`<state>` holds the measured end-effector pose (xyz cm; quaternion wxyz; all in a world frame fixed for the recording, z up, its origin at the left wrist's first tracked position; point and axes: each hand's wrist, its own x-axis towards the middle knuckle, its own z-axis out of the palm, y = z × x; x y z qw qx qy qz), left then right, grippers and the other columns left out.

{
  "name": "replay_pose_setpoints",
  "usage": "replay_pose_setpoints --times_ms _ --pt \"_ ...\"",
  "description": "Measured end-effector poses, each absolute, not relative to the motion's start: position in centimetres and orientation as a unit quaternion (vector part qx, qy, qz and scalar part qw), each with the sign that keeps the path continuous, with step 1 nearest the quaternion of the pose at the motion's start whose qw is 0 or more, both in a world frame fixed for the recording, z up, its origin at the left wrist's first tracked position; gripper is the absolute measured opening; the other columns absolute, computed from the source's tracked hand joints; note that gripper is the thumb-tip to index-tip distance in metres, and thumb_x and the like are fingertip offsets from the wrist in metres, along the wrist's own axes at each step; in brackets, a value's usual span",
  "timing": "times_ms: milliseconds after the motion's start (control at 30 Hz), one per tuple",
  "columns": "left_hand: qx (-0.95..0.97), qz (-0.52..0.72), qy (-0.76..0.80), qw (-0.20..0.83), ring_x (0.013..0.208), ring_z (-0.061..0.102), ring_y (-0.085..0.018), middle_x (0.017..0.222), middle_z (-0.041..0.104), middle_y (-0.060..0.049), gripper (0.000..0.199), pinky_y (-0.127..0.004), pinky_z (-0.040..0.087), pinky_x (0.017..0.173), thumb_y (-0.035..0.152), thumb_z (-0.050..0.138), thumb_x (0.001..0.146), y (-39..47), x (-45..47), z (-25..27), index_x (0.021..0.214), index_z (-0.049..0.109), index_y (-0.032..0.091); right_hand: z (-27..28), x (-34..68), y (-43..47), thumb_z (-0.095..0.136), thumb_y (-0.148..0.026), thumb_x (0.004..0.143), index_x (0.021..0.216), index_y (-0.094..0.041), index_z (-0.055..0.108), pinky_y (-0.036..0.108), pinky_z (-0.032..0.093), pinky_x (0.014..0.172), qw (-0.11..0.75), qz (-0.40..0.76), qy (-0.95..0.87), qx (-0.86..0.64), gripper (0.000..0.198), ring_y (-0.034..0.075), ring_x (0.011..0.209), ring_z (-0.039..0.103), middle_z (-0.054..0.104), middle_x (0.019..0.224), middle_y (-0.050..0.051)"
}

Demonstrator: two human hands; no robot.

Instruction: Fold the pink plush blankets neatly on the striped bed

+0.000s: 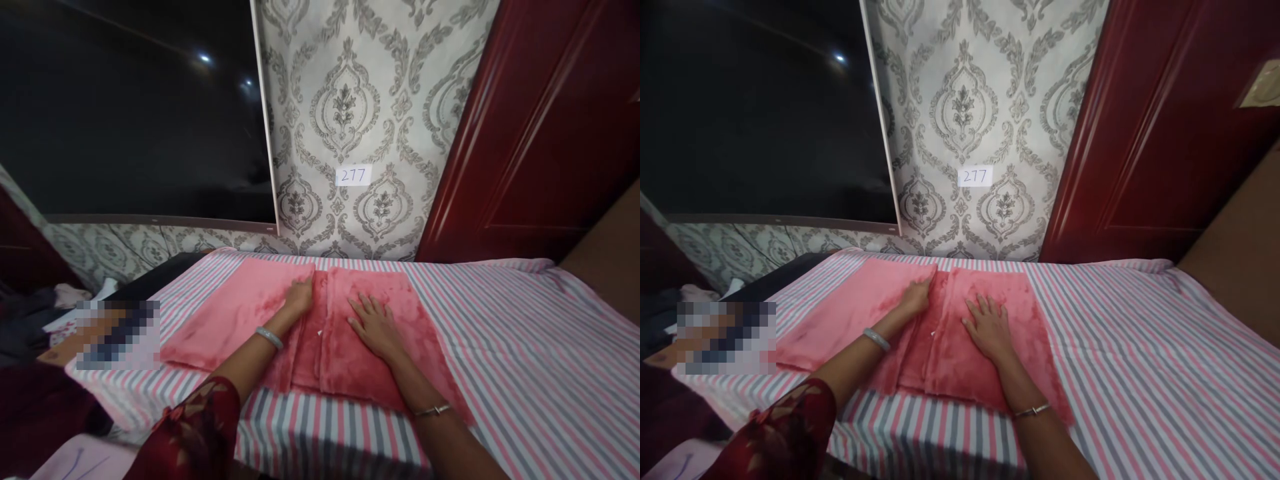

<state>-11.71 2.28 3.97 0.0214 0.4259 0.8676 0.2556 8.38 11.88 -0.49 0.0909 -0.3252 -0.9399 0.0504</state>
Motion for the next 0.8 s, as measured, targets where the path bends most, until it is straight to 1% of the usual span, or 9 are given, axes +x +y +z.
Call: replay_pose_setpoints --times_ms 100,200,267,333,367,433,533,700,800 --pt "0.437 0.206 0.876 0.013 0.123 0.054 -0.036 0.124 0.065 -0.021 0.052 -0.048 0.041 0.103 0.016 0.054 0.082 2.1 -10.3 2.8 0.134 0.058 0.015 -0.5 8.4 12.0 0.035 -0.050 0.100 0.154 -0.032 0.037 0.057 0.018 0.116 0.086 0.059 -0.939 -0.328 0.057 0.031 0.151 0.021 0.027 0.164 0.006" --pt "0.457 0.183 0.870 0.013 0.122 0.056 -0.032 0.127 0.066 -0.016 0.048 -0.043 0.043 0.103 0.017 0.050 0.085 1.9 -10.7 3.2 0.131 0.061 0.019 -0.6 8.4 12.0 0.035 -0.051 0.100 0.154 -0.032 0.037 0.057 0.017 0.116 0.092 0.062 -0.939 -0.327 0.057 0.031 0.151 0.020 0.026 0.164 0.005" --pt "0.468 0.182 0.865 0.010 0.124 0.057 -0.027 0.132 0.065 -0.011 0.046 -0.037 0.042 0.106 0.018 0.041 0.091 2.0 -12.1 4.0 0.132 0.061 0.022 -0.6 8.4 12.0 0.035 -0.051 0.100 0.153 -0.032 0.037 0.057 0.017 0.116 0.095 0.061 -0.938 -0.327 0.057 0.031 0.151 0.021 0.027 0.164 0.005" --pt "0.470 0.184 0.863 -0.001 0.136 0.048 -0.023 0.146 0.055 -0.009 0.050 -0.036 0.036 0.113 0.018 0.033 0.096 2.2 -13.9 4.7 0.141 0.053 0.024 -0.7 8.4 12.1 0.035 -0.051 0.100 0.153 -0.031 0.038 0.056 0.018 0.116 0.095 0.060 -0.939 -0.326 0.057 0.031 0.150 0.021 0.026 0.164 0.005" --pt "0.468 0.182 0.865 -0.004 0.142 0.041 -0.024 0.153 0.047 -0.008 0.052 -0.039 0.031 0.117 0.021 0.033 0.097 2.3 -14.8 4.7 0.146 0.047 0.024 -0.6 8.4 12.1 0.035 -0.051 0.100 0.153 -0.031 0.038 0.056 0.018 0.116 0.094 0.061 -0.939 -0.326 0.057 0.031 0.150 0.021 0.026 0.165 0.005" --pt "0.463 0.168 0.870 0.000 0.149 0.026 -0.031 0.160 0.034 -0.010 0.055 -0.053 0.021 0.120 0.029 0.040 0.096 2.6 -16.0 4.2 0.151 0.041 0.024 -0.6 8.4 12.0 0.035 -0.050 0.100 0.154 -0.031 0.037 0.056 0.018 0.116 0.090 0.064 -0.938 -0.327 0.057 0.030 0.151 0.020 0.025 0.165 0.005" --pt "0.457 0.141 0.878 0.011 0.150 0.017 -0.040 0.162 0.029 -0.013 0.059 -0.069 0.010 0.116 0.042 0.047 0.094 2.9 -16.6 2.3 0.150 0.043 0.024 -0.4 8.4 12.0 0.035 -0.051 0.100 0.154 -0.032 0.036 0.056 0.017 0.117 0.085 0.069 -0.938 -0.330 0.057 0.030 0.151 0.019 0.025 0.165 0.005" --pt "0.459 0.098 0.883 0.011 0.152 0.012 -0.038 0.164 0.023 -0.010 0.060 -0.068 0.008 0.117 0.048 0.040 0.096 3.0 -16.8 1.1 0.153 0.037 0.029 -0.1 8.5 11.8 0.035 -0.050 0.100 0.154 -0.031 0.036 0.056 0.015 0.117 0.086 0.070 -0.938 -0.329 0.057 0.030 0.151 0.019 0.024 0.165 0.005" --pt "0.461 0.104 0.881 0.031 0.151 0.017 -0.040 0.163 0.027 -0.013 0.060 -0.068 0.013 0.116 0.049 0.041 0.096 2.8 -16.7 2.1 0.151 0.042 0.025 0.0 8.5 11.7 0.035 -0.050 0.101 0.154 -0.030 0.037 0.056 0.016 0.117 0.089 0.073 -0.937 -0.329 0.057 0.030 0.151 0.020 0.026 0.165 0.006"
